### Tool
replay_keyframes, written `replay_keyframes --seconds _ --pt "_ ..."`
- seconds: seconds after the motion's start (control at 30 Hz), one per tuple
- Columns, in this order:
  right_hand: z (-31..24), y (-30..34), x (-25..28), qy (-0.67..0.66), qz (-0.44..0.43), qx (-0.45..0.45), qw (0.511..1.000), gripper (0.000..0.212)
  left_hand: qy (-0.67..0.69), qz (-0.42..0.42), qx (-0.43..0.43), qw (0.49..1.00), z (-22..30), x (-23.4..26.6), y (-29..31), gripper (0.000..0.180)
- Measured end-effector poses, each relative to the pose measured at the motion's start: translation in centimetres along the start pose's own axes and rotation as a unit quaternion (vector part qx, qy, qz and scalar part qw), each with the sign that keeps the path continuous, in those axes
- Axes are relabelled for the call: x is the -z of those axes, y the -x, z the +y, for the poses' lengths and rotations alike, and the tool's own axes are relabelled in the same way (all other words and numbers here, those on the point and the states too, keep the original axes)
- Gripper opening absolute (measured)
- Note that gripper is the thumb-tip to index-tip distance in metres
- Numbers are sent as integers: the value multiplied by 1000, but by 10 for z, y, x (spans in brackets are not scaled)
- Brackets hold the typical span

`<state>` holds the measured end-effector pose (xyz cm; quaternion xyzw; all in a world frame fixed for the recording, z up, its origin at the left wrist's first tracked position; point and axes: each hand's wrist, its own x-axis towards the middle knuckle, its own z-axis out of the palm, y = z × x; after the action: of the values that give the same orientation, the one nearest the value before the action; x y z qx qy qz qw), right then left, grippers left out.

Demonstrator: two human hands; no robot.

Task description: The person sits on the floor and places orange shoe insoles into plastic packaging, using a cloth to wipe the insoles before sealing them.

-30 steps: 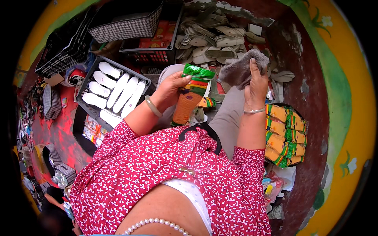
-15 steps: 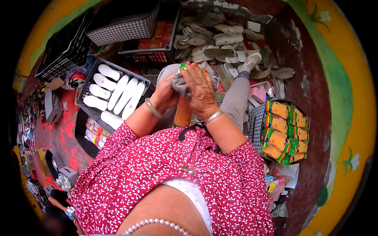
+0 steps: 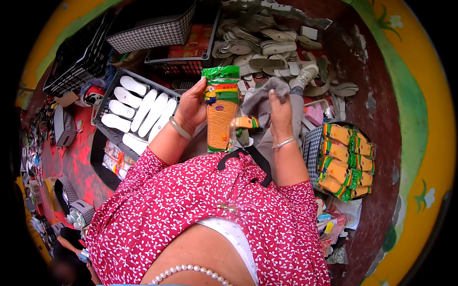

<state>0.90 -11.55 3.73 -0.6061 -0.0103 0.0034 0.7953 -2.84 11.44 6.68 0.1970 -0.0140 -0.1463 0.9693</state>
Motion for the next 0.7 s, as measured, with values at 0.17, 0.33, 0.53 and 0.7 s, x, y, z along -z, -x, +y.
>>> replay_keyframes --seconds 0.17,0.33,0.53,0.7 --pt "-61 2 -49 58 -101 148 982 39 42 5 20 999 -3 2 -6 44" --pt "-28 13 -87 525 -197 335 757 59 78 24 3 997 -11 1 -20 40" --pt "-18 35 -84 507 -309 332 733 71 36 71 5 997 4 6 -14 45" --pt "-26 49 -77 470 -390 308 730 70 28 78 -42 996 11 11 -19 44"
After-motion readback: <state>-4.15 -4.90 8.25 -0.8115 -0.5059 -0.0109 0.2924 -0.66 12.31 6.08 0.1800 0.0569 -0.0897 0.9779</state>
